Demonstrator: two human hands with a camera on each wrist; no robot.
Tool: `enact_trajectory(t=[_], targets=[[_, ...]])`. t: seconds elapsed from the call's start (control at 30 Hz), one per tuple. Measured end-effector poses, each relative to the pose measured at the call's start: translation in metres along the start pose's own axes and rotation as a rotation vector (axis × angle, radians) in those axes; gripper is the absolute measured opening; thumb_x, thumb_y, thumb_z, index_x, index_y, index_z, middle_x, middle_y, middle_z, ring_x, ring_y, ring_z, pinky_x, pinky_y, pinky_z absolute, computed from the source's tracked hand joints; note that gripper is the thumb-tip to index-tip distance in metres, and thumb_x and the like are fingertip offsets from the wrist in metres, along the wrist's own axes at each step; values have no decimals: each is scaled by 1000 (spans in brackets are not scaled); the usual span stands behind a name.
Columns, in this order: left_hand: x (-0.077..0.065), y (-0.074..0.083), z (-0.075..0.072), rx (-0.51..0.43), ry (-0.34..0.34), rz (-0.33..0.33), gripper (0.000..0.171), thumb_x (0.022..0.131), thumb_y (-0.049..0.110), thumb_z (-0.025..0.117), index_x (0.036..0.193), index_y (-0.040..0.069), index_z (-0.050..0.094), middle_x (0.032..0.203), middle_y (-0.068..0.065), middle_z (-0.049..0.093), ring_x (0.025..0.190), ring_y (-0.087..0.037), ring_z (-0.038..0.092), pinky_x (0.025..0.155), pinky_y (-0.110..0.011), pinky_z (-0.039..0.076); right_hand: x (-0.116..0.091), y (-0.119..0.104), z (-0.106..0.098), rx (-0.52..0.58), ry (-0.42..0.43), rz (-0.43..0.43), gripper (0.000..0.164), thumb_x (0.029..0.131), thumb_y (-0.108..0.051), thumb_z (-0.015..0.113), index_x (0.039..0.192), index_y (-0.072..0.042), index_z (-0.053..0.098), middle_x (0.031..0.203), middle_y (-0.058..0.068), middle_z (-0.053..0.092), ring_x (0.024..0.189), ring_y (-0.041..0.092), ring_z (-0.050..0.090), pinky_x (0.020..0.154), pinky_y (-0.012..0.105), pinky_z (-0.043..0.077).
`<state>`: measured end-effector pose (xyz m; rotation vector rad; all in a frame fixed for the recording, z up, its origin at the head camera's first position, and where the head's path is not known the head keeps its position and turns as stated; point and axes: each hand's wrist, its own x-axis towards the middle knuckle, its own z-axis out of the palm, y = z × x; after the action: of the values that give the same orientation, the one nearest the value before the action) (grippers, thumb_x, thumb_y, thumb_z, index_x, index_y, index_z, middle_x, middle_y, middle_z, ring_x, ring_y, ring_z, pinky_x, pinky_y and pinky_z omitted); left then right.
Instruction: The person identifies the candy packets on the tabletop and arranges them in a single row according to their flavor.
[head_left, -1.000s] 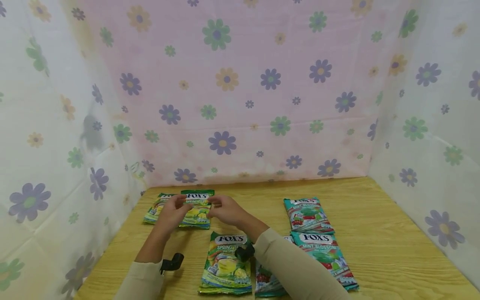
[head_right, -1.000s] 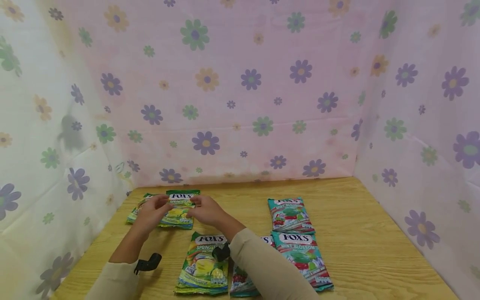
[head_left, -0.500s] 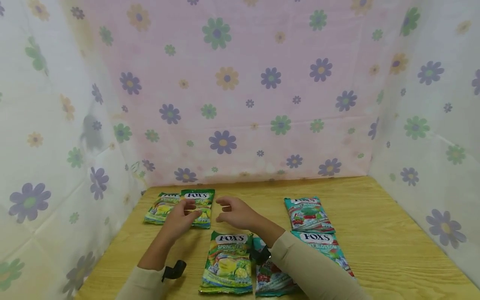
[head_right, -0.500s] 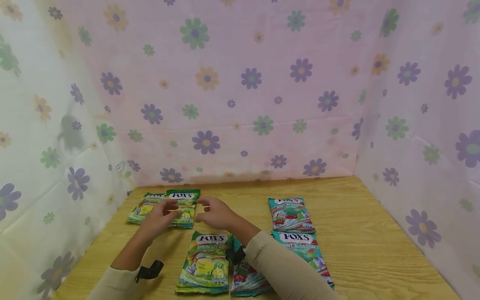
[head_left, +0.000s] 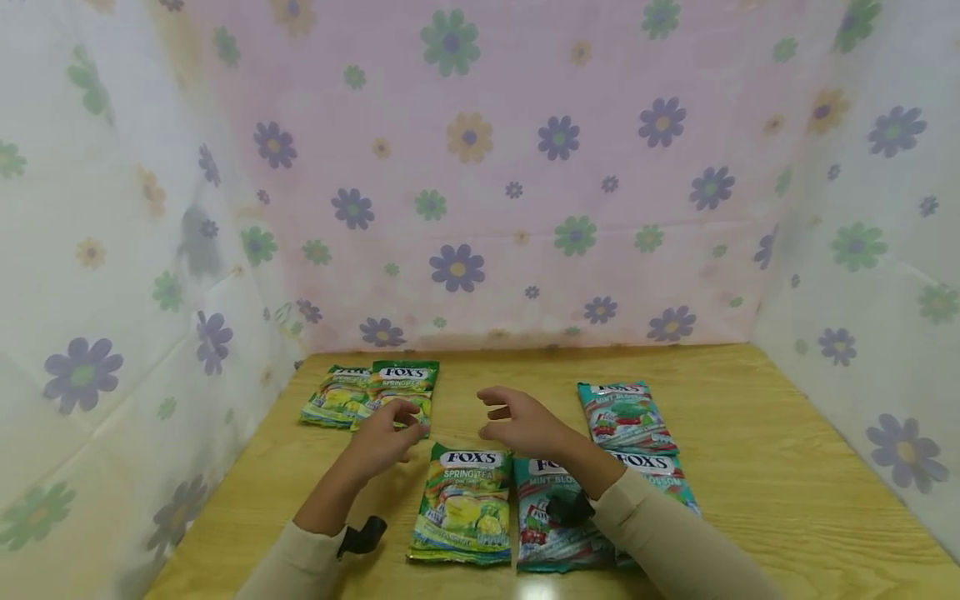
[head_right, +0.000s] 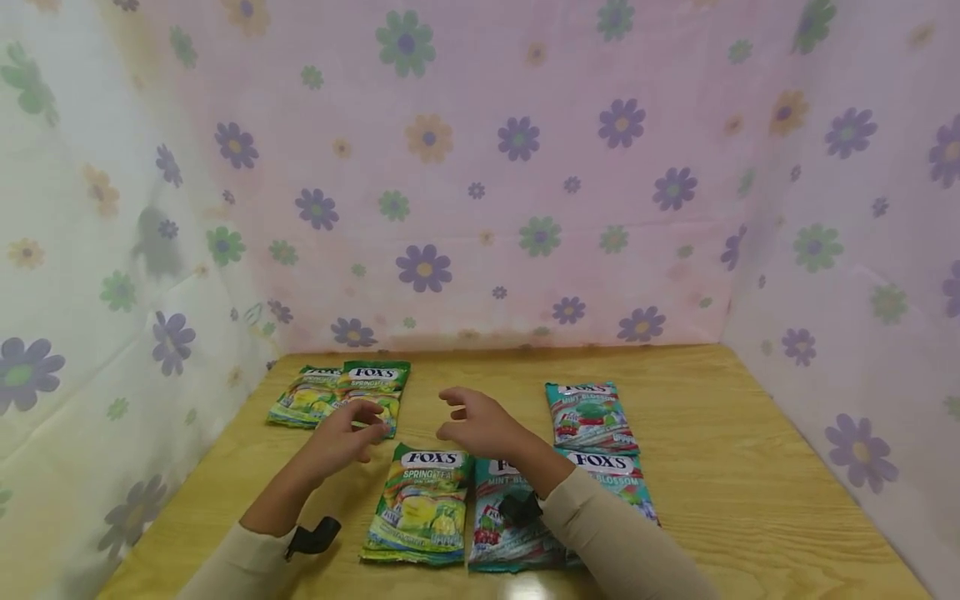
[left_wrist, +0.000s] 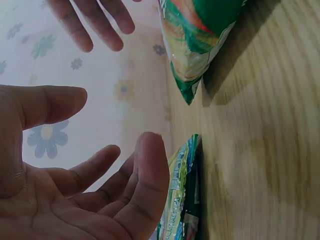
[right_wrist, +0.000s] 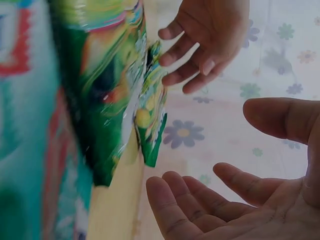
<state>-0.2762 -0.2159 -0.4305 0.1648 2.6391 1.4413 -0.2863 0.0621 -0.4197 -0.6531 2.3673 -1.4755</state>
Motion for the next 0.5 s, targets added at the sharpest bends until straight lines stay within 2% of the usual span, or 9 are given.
enact_trajectory(t=[0.17,0.37,0.43,0.5], targets=[[-2,3,3,4,-29,-26,51,100,36,70,139,5,56,127,-14,62,90,-25,70,71,-39,63,-9,8,-9,2,22,40,60,101,-29,67,156,-17,46,158,17,45,139,38,52,105,54,53],[-10,3,6,-8,-52,-70,54,99,36,72,139,5,56,125,-13,63,90,-22,69,68,-38,62,-21,13,-12,-11,15,66,59,101,-30,68,154,-13,47,153,20,50,132,37,57,98,51,56],[-14,3,7,-6,-55,-80,52,99,34,72,139,4,56,123,-13,63,89,-22,70,67,-38,62,-26,14,-13,-25,10,77,59,101,-30,67,154,-12,47,149,20,52,123,34,62,91,48,58],[-18,3,8,-7,-59,-92,49,99,31,72,137,3,57,121,-13,62,88,-21,70,65,-39,62,-31,14,-13,-40,6,95,60,101,-30,67,154,-10,46,145,21,55,107,31,67,83,44,59]])
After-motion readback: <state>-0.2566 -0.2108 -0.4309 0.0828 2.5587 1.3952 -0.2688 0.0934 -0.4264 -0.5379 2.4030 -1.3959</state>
